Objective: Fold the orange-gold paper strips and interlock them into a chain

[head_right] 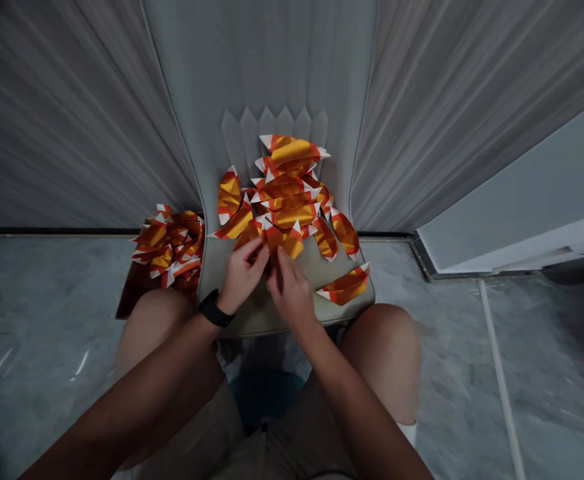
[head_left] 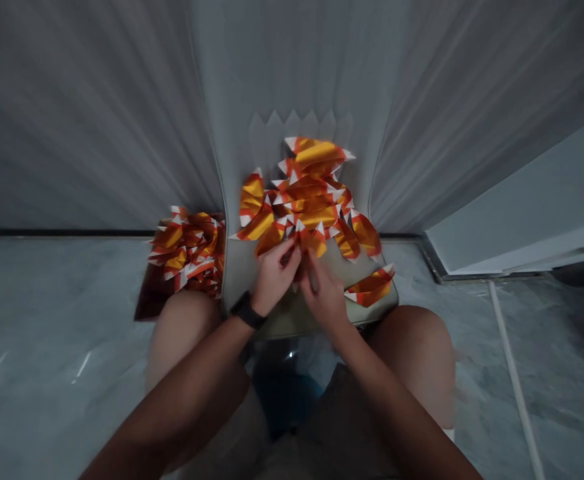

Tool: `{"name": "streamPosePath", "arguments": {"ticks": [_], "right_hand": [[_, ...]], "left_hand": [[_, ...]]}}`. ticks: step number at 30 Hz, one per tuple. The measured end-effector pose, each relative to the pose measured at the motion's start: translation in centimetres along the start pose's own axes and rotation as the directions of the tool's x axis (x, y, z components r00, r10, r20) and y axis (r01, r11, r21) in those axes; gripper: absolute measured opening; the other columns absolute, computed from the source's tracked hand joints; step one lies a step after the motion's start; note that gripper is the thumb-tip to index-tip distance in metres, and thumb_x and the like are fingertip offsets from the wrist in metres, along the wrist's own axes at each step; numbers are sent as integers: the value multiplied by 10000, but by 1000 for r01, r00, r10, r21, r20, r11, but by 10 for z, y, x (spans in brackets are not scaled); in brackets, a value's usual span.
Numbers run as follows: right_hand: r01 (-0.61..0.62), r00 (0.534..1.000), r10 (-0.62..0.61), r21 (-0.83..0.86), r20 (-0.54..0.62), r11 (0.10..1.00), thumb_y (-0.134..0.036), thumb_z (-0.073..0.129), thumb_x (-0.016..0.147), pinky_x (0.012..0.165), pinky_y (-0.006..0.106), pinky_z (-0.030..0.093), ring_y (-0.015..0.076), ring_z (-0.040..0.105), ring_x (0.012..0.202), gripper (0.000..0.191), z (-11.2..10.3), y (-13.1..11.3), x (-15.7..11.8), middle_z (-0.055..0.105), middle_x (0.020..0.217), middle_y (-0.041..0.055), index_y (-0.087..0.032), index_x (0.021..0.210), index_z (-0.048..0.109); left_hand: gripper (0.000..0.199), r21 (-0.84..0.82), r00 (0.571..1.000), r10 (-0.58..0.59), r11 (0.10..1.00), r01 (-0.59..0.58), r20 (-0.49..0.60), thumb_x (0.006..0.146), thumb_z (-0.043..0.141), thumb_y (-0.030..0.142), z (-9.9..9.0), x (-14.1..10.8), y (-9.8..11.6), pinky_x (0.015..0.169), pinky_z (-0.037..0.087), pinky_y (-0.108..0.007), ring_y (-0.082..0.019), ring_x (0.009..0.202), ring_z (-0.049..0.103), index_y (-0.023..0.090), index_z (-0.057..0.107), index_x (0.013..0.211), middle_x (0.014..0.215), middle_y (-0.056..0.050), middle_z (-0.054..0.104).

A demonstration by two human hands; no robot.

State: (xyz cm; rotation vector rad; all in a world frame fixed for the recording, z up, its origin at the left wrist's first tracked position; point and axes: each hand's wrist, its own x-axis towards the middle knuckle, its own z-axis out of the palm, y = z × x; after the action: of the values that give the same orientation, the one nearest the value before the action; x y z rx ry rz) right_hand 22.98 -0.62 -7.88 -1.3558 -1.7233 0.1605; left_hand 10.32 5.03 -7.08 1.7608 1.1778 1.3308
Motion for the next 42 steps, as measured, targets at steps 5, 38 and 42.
{"name": "streamPosePath", "arguments": {"ticks": [5, 38, 42], "right_hand": [[-64, 998, 64, -2, -24, 998, -329, 485, 1009, 1005, 427, 569, 249, 656, 1203, 482, -2, -3, 3, 653, 1350, 129, -175, 1466, 495], [-427, 894, 389, 160, 223, 890, -384, 538, 920, 554, 240, 433, 155, 609, 558, 343, -51, 5, 16, 713, 649, 20, -159, 856, 788], [-424, 899, 416, 31, 133, 905, -372, 532, 935, 590, 268, 455, 174, 632, 569, 334, -55, 4, 17, 740, 680, 43, -172, 895, 796]], "left_hand": [[272, 48, 998, 25, 998, -28, 65, 966, 559, 327, -6, -2, 12, 674, 551, -261, -166, 781, 687, 170, 733, 1104, 955, -66, 766], [337, -100, 946, -238, 959, 264, 219, 810, 760, 456, -30, -7, 15, 710, 641, -321, -193, 781, 735, 183, 761, 1008, 921, -53, 785], [288, -8, 962, -211, 977, 215, 175, 808, 764, 440, -19, -20, 22, 686, 621, -300, -189, 762, 733, 189, 740, 948, 869, -52, 776]]}}
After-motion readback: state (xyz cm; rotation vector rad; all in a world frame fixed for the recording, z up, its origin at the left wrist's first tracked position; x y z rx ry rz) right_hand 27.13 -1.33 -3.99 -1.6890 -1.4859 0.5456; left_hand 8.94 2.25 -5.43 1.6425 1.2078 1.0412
